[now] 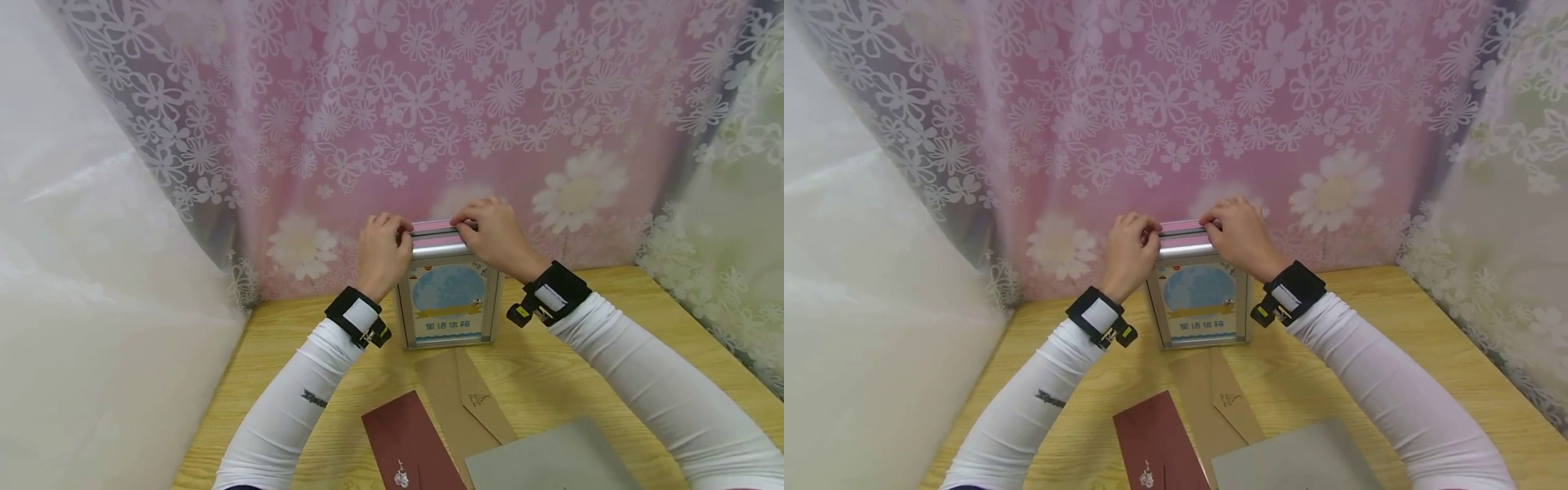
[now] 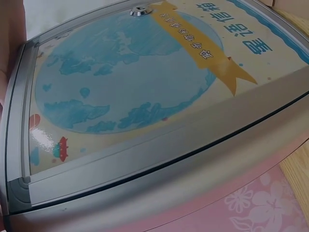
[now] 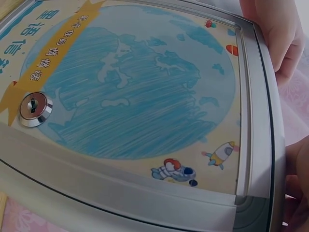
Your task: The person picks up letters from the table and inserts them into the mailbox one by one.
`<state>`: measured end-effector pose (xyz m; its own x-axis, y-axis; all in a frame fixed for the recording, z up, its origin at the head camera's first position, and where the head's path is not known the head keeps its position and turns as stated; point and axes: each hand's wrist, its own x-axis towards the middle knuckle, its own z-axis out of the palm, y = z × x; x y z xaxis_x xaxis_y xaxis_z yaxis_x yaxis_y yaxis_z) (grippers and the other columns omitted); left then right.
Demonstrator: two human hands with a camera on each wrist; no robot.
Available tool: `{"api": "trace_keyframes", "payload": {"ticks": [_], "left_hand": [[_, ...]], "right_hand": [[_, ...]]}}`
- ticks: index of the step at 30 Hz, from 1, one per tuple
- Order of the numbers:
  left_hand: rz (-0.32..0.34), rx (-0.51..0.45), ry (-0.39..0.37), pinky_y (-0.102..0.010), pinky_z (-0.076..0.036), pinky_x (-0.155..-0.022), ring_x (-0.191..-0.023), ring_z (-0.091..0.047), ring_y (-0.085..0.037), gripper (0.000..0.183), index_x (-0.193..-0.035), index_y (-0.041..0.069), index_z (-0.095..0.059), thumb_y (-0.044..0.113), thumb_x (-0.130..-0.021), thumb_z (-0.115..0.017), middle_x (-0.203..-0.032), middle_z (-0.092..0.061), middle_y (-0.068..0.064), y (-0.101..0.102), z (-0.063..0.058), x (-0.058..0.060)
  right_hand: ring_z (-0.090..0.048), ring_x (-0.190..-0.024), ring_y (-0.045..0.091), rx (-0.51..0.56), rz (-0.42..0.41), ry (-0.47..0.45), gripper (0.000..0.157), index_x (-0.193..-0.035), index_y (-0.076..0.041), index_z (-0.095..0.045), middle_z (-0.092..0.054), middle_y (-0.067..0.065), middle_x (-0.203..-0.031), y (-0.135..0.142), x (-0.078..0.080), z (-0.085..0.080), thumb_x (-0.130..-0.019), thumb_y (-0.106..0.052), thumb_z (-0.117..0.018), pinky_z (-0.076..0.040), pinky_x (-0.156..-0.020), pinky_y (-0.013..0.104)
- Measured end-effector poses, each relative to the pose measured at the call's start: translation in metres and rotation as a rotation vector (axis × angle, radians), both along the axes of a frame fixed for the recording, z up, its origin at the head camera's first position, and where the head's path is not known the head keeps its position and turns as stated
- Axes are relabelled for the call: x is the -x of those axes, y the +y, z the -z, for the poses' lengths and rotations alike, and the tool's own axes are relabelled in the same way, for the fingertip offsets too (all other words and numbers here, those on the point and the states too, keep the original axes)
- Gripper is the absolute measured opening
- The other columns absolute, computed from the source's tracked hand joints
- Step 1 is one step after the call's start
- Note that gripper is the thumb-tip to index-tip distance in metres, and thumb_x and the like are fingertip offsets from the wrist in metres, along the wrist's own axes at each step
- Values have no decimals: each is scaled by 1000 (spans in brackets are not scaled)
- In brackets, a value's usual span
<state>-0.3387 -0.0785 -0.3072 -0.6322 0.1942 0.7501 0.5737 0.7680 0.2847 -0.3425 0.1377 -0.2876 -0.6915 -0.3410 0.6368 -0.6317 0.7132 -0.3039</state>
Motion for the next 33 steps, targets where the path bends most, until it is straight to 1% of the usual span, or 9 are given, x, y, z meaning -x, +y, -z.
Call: {"api": "trace_keyframes", "payload": {"ticks": [6,11,14,17,22,23,28,30,33], "left_hand": [[8,-7,0,-40,-42,-78,-84,-46,-19,14,-88,12,-69,11,-90,-55,-87,-61,-2,-3,-1,-4],[30,-40,-37,-38,-41,-76,-87,-44,-19,14,-92,10,-68,12,-91,-54,-93,-59,-3,-10,1,-11],[35,-56,-54,-37,-41,-73,-91,-44,-19,15,-97,9,-66,13,-93,-53,-99,-57,-4,-17,3,-17],[36,-71,-57,-39,-42,-75,-94,-44,-20,17,-102,7,-65,15,-94,-53,-102,-57,-6,-25,5,-22],[15,-91,-83,-40,-43,-81,-97,-45,-19,22,-107,5,-63,20,-94,-56,-104,-56,-7,-38,10,-34],[15,-92,-94,-40,-43,-82,-97,-45,-19,23,-108,5,-62,22,-94,-56,-104,-56,-8,-40,11,-36],[-5,-66,-179,-40,-43,-79,-95,-45,-18,33,-111,7,-61,34,-92,-56,-104,-56,-6,-52,24,-52],[-23,-38,-237,-40,-44,-77,-95,-46,-18,36,-114,8,-60,36,-91,-57,-106,-56,-5,-53,31,-61],[-51,20,-342,-41,-47,-75,-96,-49,-18,42,-119,8,-58,37,-89,-59,-110,-56,-6,-53,41,-74]], "right_hand": [[-47,-104,29,6,11,-8,15,-96,-8,-74,-67,8,-105,1,-1,-1,-88,-9,-61,-26,-93,63],[-47,-106,30,14,0,4,16,-96,-8,-74,-66,8,-105,6,-3,1,-88,-9,-60,-26,-94,65],[-47,-104,30,27,-21,28,16,-95,-6,-73,-66,10,-104,10,-5,2,-89,-9,-59,-30,-93,61],[-48,-104,30,42,-32,47,16,-94,-5,-73,-66,10,-104,15,-9,2,-89,-9,-59,-33,-91,57],[-47,-105,28,37,-14,26,17,-98,-5,-72,-64,10,-108,25,-18,3,-90,-12,-59,-39,-87,52],[-47,-104,28,30,-9,22,17,-98,-6,-72,-64,10,-109,28,-20,4,-91,-13,-59,-39,-87,51],[-47,-107,29,24,-27,16,18,-102,-5,-69,-60,12,-114,40,-30,9,-94,-15,-58,-32,-100,54],[-45,-113,30,35,-33,16,19,-105,-4,-69,-58,12,-116,45,-35,12,-94,-15,-58,-28,-103,56],[-42,-117,31,48,-22,7,22,-110,-3,-67,-57,13,-118,53,-44,16,-92,-15,-60,-31,-99,58]]}}
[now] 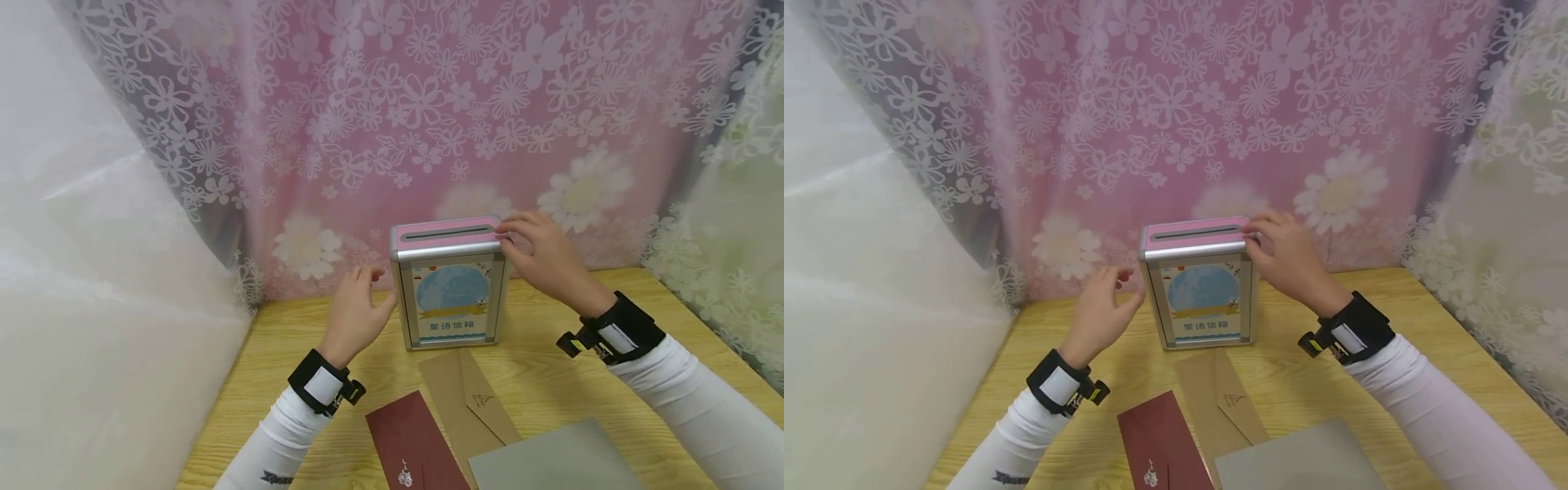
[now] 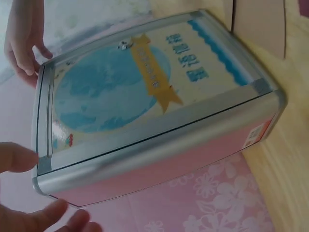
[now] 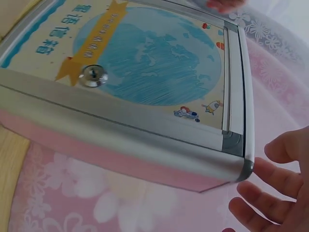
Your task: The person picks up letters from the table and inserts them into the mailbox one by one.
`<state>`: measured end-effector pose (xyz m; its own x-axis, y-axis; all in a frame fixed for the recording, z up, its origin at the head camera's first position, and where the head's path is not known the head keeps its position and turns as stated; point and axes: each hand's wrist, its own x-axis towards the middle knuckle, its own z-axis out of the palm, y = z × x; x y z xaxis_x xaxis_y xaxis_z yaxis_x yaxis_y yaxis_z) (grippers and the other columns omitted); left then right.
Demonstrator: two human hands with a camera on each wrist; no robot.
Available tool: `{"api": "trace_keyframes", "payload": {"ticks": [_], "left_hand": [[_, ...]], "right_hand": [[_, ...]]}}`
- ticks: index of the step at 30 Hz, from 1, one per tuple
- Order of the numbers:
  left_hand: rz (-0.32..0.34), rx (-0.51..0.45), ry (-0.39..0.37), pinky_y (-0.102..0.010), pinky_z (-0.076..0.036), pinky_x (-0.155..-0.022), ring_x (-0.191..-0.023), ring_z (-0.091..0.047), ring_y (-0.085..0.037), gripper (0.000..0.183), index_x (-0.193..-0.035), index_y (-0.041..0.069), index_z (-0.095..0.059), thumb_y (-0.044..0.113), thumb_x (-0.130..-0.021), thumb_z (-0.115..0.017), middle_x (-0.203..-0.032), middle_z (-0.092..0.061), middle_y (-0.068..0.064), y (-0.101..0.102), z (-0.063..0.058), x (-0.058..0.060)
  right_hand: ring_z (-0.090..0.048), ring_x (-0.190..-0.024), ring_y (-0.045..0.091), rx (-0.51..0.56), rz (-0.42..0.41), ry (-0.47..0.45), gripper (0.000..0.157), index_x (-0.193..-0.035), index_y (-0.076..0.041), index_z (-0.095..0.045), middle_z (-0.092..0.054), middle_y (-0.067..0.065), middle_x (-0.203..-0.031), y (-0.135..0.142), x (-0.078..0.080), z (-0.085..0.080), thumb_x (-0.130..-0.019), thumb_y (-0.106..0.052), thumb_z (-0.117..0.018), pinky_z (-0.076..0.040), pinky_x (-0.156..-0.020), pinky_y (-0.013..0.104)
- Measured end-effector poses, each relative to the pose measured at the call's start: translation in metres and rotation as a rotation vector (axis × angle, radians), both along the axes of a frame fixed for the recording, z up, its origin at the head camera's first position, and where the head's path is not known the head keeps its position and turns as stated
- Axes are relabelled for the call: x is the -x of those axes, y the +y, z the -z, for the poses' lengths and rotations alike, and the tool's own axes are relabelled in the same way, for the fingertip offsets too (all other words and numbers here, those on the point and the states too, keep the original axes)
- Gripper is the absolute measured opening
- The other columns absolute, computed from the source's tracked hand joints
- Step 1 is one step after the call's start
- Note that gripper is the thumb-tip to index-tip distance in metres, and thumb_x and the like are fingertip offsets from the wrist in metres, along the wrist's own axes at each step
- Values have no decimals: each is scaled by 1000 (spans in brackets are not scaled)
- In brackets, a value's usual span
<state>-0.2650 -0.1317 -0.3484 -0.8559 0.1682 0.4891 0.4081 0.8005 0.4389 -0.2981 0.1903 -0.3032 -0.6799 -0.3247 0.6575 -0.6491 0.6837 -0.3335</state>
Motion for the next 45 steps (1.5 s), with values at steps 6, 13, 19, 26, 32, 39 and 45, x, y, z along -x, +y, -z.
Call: {"api": "trace_keyframes", "payload": {"ticks": [6,13,19,26,32,39,45], "left_hand": [[12,171,-210,-45,-51,-76,-101,-52,-22,53,-126,8,-57,43,-87,-60,-116,-58,-10,0,31,-16],[79,370,-409,-51,-51,-79,-106,-52,-31,69,-131,7,-54,54,-82,-64,-124,-55,-16,1,74,-31],[135,476,-497,-51,-50,-77,-102,-53,-31,80,-130,7,-56,61,-72,-71,-120,-55,-16,3,99,-43],[184,543,-526,-44,-50,-71,-99,-49,-25,87,-124,12,-60,62,-56,-81,-113,-54,-9,4,117,-57],[174,544,-495,-40,-48,-65,-88,-46,-20,83,-117,12,-62,54,-50,-88,-99,-52,-4,6,124,-60],[168,482,-539,-37,-49,-67,-85,-47,-19,83,-115,10,-60,51,-49,-90,-96,-54,-5,4,127,-55],[166,432,-549,-38,-49,-68,-88,-48,-21,77,-107,9,-60,49,-49,-90,-97,-54,-6,-4,128,-48]], "right_hand": [[-39,-119,35,-1,24,-40,34,-124,-4,-59,-53,17,-125,18,-19,8,-94,-20,-59,-31,-94,63],[-37,-122,38,-32,45,-125,44,-135,-5,-50,-48,21,-132,34,-31,24,-97,-28,-54,-28,-97,64],[-32,-124,41,-86,80,-228,53,-138,-4,-44,-44,22,-135,43,-39,40,-97,-35,-54,-31,-93,65],[-31,-124,45,-147,107,-283,56,-137,0,-44,-41,27,-137,48,-42,57,-96,-37,-54,-30,-93,67],[-34,-121,46,-170,110,-287,55,-136,-1,-46,-44,26,-134,49,-42,72,-95,-36,-56,-31,-90,69],[-35,-119,46,-188,115,-299,54,-133,2,-48,-45,27,-131,48,-44,84,-93,-32,-60,-31,-90,68],[-34,-120,46,-190,108,-319,51,-132,3,-49,-44,27,-132,47,-49,86,-93,-27,-61,-28,-92,69]]}}
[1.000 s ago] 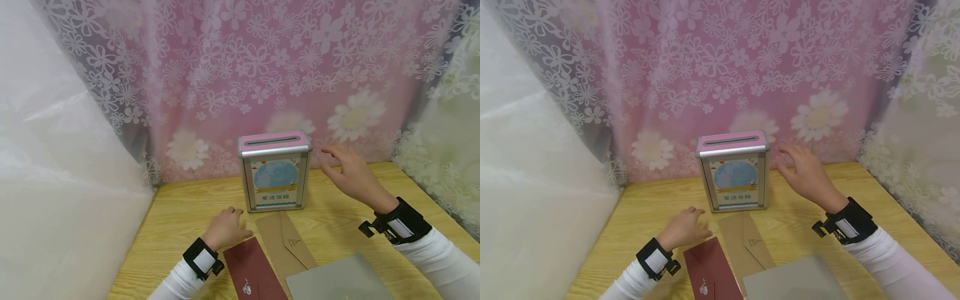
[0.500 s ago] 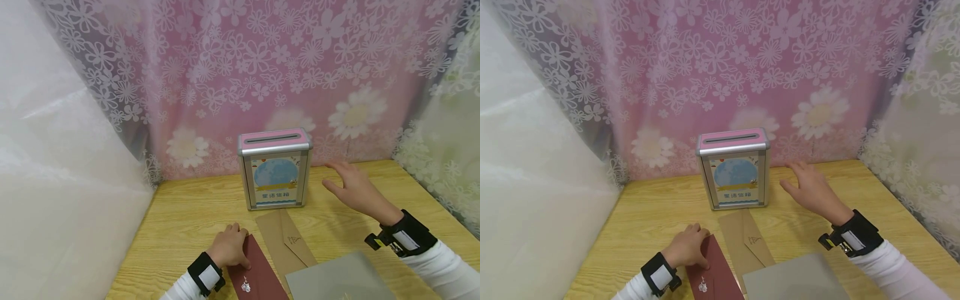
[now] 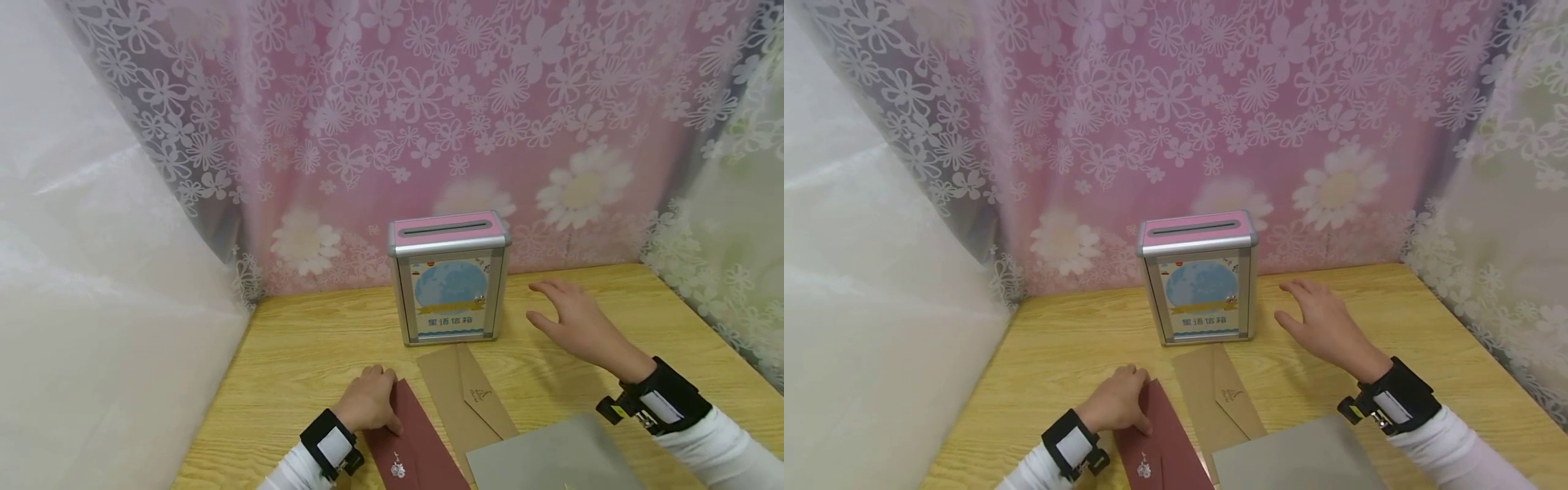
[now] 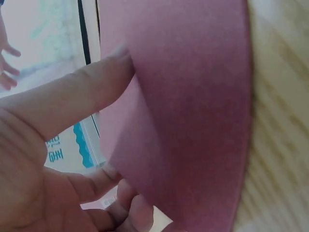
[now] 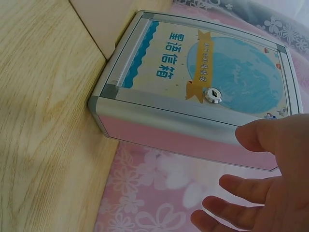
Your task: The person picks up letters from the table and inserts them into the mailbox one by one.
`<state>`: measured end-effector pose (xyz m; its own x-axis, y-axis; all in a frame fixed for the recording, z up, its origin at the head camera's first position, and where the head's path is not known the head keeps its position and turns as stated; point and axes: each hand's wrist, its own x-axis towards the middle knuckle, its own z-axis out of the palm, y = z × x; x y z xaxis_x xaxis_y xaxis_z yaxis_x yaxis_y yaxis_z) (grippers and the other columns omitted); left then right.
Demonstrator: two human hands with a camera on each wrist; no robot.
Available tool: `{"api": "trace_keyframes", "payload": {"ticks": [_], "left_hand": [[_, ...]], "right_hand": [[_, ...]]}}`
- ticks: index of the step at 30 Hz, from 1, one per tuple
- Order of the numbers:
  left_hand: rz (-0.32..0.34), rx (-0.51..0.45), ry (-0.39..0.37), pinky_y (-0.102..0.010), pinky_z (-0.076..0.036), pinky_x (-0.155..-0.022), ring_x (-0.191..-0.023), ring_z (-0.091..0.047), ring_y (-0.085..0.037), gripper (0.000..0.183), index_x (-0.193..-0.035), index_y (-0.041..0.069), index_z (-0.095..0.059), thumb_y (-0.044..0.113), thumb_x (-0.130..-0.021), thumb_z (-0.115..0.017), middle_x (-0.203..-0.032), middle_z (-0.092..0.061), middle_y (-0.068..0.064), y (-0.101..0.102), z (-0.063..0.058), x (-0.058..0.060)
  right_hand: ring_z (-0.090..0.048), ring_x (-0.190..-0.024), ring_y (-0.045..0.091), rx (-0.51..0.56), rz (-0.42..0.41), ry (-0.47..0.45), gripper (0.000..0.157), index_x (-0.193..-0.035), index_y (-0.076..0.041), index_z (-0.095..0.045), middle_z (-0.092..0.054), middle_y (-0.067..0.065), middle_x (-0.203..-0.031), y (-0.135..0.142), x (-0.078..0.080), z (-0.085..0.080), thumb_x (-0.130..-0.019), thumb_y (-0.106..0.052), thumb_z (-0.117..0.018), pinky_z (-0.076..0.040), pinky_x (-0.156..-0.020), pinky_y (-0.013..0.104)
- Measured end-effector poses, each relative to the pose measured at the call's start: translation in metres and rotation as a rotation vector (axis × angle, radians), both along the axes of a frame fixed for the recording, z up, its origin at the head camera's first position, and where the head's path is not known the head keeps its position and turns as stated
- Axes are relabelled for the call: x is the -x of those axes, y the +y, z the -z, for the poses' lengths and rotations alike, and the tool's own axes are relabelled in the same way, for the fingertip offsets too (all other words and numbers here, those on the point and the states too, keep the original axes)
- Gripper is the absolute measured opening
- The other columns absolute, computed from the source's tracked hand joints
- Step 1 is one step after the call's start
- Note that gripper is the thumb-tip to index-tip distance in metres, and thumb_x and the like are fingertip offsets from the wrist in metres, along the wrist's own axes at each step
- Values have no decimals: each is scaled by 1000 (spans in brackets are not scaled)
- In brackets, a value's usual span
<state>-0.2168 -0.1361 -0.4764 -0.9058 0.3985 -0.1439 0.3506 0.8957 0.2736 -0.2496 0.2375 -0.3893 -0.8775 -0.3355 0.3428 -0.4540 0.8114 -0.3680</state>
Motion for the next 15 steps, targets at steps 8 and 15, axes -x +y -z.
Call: {"api": "trace_keyframes", "payload": {"ticks": [8,15], "left_hand": [[-25,-180,-103,-32,-49,-58,-71,-53,-14,61,-105,10,-56,30,-58,-90,-86,-57,-1,-15,-9,7],[-2,-314,-143,-33,-51,-60,-76,-55,-14,64,-124,8,-51,18,-70,-83,-95,-59,-3,-28,-28,19]], "right_hand": [[-39,-116,43,6,-24,13,38,-123,0,-58,-51,24,-126,3,-4,1,-93,-24,-61,-35,-88,67],[-55,-93,28,-1,-37,-10,14,-94,-12,-70,-67,9,-96,-2,-6,2,-94,-23,-60,-48,-72,50]]}}
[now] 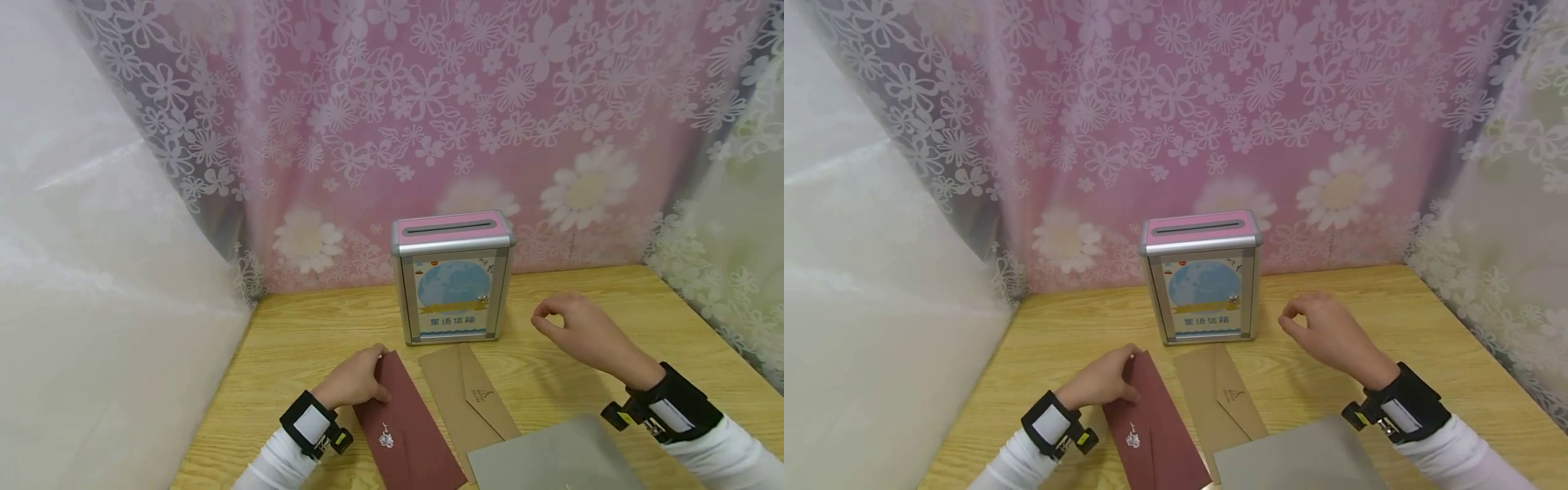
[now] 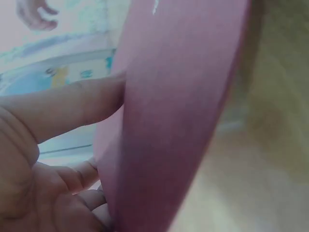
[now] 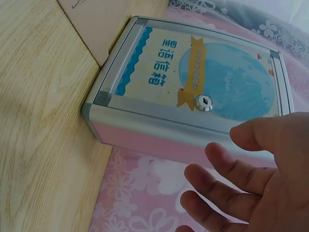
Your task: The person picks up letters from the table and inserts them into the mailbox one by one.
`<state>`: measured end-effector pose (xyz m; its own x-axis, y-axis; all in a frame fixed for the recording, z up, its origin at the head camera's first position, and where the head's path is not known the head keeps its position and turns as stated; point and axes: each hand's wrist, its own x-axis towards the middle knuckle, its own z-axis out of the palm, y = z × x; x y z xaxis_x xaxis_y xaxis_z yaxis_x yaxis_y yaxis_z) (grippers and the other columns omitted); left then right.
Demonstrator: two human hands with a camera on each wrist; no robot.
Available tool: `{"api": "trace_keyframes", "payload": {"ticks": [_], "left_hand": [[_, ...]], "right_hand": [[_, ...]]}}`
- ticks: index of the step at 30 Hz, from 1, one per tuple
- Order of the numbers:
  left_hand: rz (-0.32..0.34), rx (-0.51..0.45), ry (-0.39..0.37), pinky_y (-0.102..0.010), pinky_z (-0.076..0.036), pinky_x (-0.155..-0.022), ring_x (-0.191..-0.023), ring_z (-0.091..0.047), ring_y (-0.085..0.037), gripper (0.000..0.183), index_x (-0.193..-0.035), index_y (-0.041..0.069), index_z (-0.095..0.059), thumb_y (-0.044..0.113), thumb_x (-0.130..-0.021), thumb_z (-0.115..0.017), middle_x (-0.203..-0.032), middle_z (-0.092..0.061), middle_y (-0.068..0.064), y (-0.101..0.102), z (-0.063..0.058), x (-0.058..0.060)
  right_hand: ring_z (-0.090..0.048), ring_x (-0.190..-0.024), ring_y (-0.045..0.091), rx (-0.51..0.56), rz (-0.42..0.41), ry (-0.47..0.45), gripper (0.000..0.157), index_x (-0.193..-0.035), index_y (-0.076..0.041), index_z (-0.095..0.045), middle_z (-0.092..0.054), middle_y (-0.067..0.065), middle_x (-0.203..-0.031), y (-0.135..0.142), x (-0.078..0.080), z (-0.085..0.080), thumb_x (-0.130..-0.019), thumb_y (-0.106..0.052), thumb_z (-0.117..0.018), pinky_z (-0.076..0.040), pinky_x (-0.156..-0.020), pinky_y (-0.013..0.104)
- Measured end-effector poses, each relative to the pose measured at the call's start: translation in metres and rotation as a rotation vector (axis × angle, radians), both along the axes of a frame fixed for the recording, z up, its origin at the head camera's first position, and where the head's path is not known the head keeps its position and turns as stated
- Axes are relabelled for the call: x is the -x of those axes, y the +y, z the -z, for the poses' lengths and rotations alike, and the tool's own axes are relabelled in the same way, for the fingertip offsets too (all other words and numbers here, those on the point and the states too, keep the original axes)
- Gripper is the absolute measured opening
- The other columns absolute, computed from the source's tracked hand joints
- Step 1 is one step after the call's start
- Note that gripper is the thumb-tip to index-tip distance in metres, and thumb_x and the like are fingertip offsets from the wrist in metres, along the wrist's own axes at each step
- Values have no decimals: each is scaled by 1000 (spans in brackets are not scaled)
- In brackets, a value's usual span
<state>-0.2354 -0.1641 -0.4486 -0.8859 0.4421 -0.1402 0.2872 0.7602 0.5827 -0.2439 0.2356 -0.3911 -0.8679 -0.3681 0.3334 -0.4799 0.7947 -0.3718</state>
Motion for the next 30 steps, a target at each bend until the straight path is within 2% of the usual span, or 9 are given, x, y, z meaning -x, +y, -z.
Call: {"api": "trace_keyframes", "payload": {"ticks": [4,8,14,16,19,21,24,26,30], "left_hand": [[17,-11,63,-35,-52,-68,-86,-55,-16,68,-131,5,-49,15,-73,-81,-106,-58,-6,-1,-16,4],[14,45,158,-36,-52,-73,-92,-53,-18,73,-136,6,-47,15,-73,-81,-117,-56,-9,2,-33,5],[21,137,292,-36,-52,-72,-94,-52,-17,75,-141,11,-44,17,-76,-78,-123,-52,-9,15,-64,3],[38,155,323,-36,-52,-73,-95,-52,-17,75,-143,12,-42,19,-77,-78,-124,-51,-9,23,-76,0],[72,167,367,-36,-52,-76,-98,-52,-16,76,-145,13,-39,21,-79,-76,-127,-50,-9,36,-91,-5],[107,165,401,-34,-52,-73,-94,-53,-15,77,-146,12,-37,21,-80,-75,-125,-50,-9,46,-100,-9],[165,161,482,-29,-51,-66,-85,-51,-11,78,-147,10,-35,22,-81,-75,-118,-50,-6,60,-109,-13],[205,166,554,-24,-47,-58,-76,-47,-9,78,-147,9,-35,22,-81,-74,-108,-49,-3,68,-112,-15],[245,204,713,-21,-41,-50,-65,-41,-7,76,-145,8,-37,23,-81,-74,-99,-47,0,79,-114,-17]], "right_hand": [[-55,-88,24,-5,-9,-4,10,-90,-15,-69,-66,4,-90,-5,-4,-2,-93,-20,-61,-49,-70,47],[-55,-85,19,-6,-27,-15,8,-90,-17,-69,-65,0,-88,-10,-6,-4,-92,-20,-61,-49,-70,45],[-54,-80,10,3,-100,-27,6,-92,-22,-67,-63,-7,-86,-30,-7,-7,-93,-20,-61,-49,-67,38],[-53,-79,9,12,-136,-39,8,-100,-21,-66,-62,-8,-87,-41,-9,-8,-93,-23,-61,-49,-65,35],[-53,-77,7,32,-200,-96,25,-118,-20,-59,-61,-10,-91,-59,-12,-10,-95,-31,-58,-49,-60,31],[-54,-73,6,48,-243,-147,38,-129,-18,-52,-60,-9,-94,-70,-16,-11,-96,-37,-55,-49,-56,29],[-54,-61,6,72,-289,-218,47,-137,-18,-44,-61,-10,-96,-82,-21,-12,-96,-41,-52,-48,-50,27],[-53,-56,7,89,-308,-236,49,-139,-16,-41,-62,-9,-98,-87,-23,-13,-97,-38,-53,-48,-49,27],[-53,-56,7,150,-328,-247,43,-138,-14,-41,-63,-5,-97,-92,-24,-14,-98,-24,-55,-48,-50,28]]}}
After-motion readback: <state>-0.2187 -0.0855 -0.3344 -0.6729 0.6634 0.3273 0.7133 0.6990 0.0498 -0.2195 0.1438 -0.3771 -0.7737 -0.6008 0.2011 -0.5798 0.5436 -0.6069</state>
